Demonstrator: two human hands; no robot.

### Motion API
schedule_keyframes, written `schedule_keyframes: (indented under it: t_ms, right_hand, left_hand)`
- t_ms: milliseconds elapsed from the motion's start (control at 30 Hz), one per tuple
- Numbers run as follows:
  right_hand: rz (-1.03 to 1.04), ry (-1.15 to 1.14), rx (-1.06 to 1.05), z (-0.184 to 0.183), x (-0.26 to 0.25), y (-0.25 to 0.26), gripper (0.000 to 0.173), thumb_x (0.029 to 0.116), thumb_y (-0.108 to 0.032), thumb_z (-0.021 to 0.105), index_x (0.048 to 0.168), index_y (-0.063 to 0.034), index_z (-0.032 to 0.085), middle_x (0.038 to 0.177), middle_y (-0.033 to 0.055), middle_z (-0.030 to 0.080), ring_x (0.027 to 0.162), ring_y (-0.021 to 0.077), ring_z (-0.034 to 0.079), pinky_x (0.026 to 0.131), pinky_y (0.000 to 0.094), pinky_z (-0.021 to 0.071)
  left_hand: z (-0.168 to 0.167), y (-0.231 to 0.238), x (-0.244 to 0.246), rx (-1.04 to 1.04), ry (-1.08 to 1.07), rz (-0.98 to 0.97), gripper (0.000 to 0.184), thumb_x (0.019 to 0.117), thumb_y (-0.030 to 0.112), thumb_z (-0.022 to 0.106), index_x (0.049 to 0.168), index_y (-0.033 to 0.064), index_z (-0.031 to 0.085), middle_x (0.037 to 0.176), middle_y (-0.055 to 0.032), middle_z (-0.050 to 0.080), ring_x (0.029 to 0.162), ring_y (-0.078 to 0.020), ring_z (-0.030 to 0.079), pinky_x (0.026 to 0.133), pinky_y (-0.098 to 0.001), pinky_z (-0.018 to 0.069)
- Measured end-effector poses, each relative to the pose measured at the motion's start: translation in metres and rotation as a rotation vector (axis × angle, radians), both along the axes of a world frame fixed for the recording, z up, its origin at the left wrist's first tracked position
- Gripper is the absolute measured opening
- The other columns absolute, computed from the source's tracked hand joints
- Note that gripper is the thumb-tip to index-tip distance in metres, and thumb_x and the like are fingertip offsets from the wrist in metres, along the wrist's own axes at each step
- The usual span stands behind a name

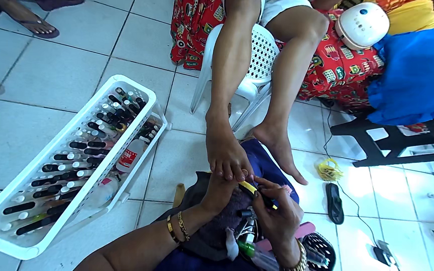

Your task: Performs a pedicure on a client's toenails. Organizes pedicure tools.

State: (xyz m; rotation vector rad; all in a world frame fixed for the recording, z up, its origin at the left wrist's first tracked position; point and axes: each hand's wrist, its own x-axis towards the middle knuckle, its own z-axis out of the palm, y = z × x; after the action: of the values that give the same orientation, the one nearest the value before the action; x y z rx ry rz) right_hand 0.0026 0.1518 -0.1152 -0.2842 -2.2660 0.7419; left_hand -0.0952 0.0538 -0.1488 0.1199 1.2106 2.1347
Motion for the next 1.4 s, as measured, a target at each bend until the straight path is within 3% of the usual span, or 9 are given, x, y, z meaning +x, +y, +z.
schedule_keyframes:
  t_ms: [267, 500, 733, 867, 1067, 1167, 1267, 1400]
  right_hand:
    - [0.012, -0.013, -0.006, 0.002, 0.002, 0.001, 0.008, 0.0866, -0.011, 0.063, 0.085, -0.0048, 0.057, 0.096, 0.0116, 0.077, 0.082, 0.0039, 0.072, 0.069, 0.0126, 0.0526]
    - [0.09, 0.03, -0.229, 0.004, 0.007, 0.005, 0.006, 0.0914, -0.013, 0.063, 0.094, -0.0101, 0.059, 0.1, 0.0037, 0.078, 0.096, 0.0048, 0.074, 0.079, 0.0171, 0.0592]
    - [0.045, 0.033, -0.055, 0.001, -0.001, 0.003, 0.009, 0.091, -0.013, 0.064, 0.095, -0.007, 0.058, 0.094, 0.0062, 0.076, 0.093, 0.0019, 0.072, 0.077, 0.0121, 0.0545]
    - [0.017, 0.009, 0.01, 0.001, -0.002, 0.003, 0.008, 0.0878, -0.012, 0.064, 0.089, -0.0059, 0.059, 0.092, 0.0094, 0.076, 0.086, 0.0035, 0.071, 0.072, 0.012, 0.0525]
    - [0.028, -0.024, -0.011, 0.004, 0.004, 0.005, 0.009, 0.0887, -0.013, 0.062, 0.088, -0.006, 0.056, 0.096, 0.0108, 0.077, 0.089, 0.0037, 0.073, 0.073, 0.0125, 0.0535]
    - [0.051, -0.033, -0.083, 0.008, 0.009, 0.005, 0.01, 0.0886, -0.015, 0.064, 0.088, -0.0072, 0.058, 0.091, 0.0063, 0.077, 0.089, 0.0007, 0.072, 0.074, 0.0118, 0.0543]
    - [0.119, -0.032, -0.248, 0.01, 0.017, 0.002, 0.008, 0.088, -0.014, 0.067, 0.09, -0.009, 0.061, 0.08, -0.0018, 0.07, 0.076, -0.0043, 0.066, 0.068, 0.0095, 0.0528]
    - [0.166, -0.043, -0.334, 0.011, 0.02, -0.006, 0.009, 0.0874, -0.014, 0.068, 0.092, -0.0103, 0.061, 0.078, -0.0046, 0.065, 0.072, -0.0063, 0.062, 0.066, 0.0084, 0.0517]
  left_hand:
    - [0.0, 0.0, 0.0, 0.015, -0.025, -0.012, 0.018, 0.0937, -0.002, 0.063, 0.083, 0.0126, 0.065, 0.075, 0.0084, 0.065, 0.066, 0.0016, 0.059, 0.063, -0.0154, 0.0504]
    - [0.001, 0.0, -0.001, 0.03, -0.02, 0.005, 0.018, 0.0925, -0.003, 0.065, 0.085, 0.0125, 0.066, 0.076, 0.0079, 0.067, 0.069, 0.0012, 0.061, 0.066, -0.0157, 0.0519]
    - [0.002, 0.002, 0.0, 0.02, -0.01, 0.043, 0.016, 0.091, -0.004, 0.067, 0.085, 0.0116, 0.066, 0.079, 0.0073, 0.068, 0.076, -0.0002, 0.065, 0.073, -0.0179, 0.0546]
    - [0.003, 0.002, 0.0, 0.013, -0.003, 0.045, 0.017, 0.0905, -0.004, 0.068, 0.084, 0.0116, 0.066, 0.078, 0.0076, 0.068, 0.075, 0.0002, 0.065, 0.072, -0.0173, 0.0546]
    - [0.002, 0.001, 0.001, 0.016, -0.002, 0.029, 0.017, 0.0916, -0.003, 0.067, 0.084, 0.0125, 0.066, 0.078, 0.0085, 0.067, 0.073, 0.0013, 0.063, 0.07, -0.0163, 0.053]
    - [0.005, 0.0, 0.0, 0.011, -0.015, 0.015, 0.019, 0.0917, -0.004, 0.066, 0.083, 0.0127, 0.064, 0.076, 0.0083, 0.066, 0.07, 0.0012, 0.062, 0.067, -0.0161, 0.0527]
    - [0.005, -0.002, 0.0, 0.006, -0.009, -0.003, 0.02, 0.0928, -0.004, 0.065, 0.082, 0.0132, 0.063, 0.075, 0.0089, 0.065, 0.07, 0.0018, 0.061, 0.066, -0.0156, 0.0514]
    - [0.006, -0.002, 0.0, -0.01, 0.004, 0.001, 0.02, 0.0931, -0.004, 0.064, 0.082, 0.013, 0.062, 0.075, 0.0091, 0.064, 0.07, 0.0023, 0.061, 0.065, -0.0153, 0.0518]
